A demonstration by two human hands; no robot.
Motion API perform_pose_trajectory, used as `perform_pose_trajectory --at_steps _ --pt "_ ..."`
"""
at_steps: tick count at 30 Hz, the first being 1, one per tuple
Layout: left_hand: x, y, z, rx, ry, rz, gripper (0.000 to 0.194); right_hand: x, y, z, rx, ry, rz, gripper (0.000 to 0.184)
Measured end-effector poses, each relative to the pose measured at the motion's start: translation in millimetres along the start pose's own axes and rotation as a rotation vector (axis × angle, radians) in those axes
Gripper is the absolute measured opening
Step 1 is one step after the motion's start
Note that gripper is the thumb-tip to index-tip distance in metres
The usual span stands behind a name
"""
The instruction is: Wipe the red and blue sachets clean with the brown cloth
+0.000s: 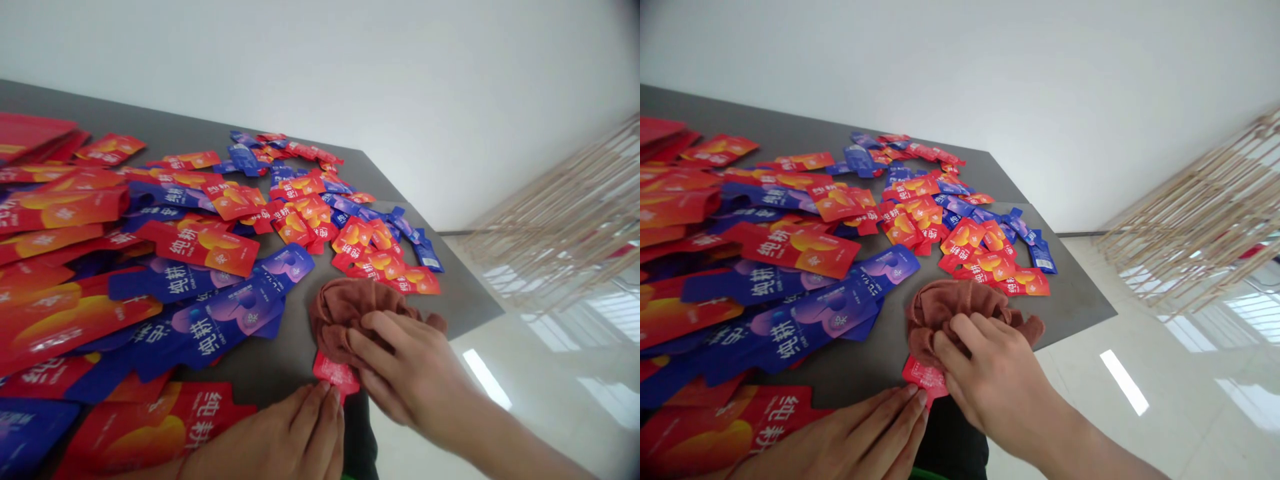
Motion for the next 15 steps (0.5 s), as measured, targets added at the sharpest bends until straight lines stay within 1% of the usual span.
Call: perform_pose_trajectory --at_steps 4,7,11,15 --pt "-4.5 4.9 1.2 -0.008 -0.015 0.016 0.032 6.3 5.1 18.5 -0.084 0.097 0.034 0.025" --pt "-5.3 7.1 1.9 -0.01 -0.008 0.044 0.031 5.2 4.8 17.7 -0.102 0.11 0.053 0.024" --pt "0.4 4.4 0.3 -0.009 -0.035 0.052 0.03 -3.7 2.4 0.0 -0.109 0.022 0.102 0.026" --pt "4.4 2.6 -0.3 -0.018 -0.052 0.074 0.029 -17.3 -1.6 -29.6 -0.023 -0.068 0.102 0.028"
Point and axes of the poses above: each hand's wrist, its own x-axis away from the middle knuckle, its own y-axis out of the back of the hand, z = x × y, the point moved 2 cm from there along -x, towards the middle knuckle, and after that the axes turned 1 degree about x, right-handed, at the moved point
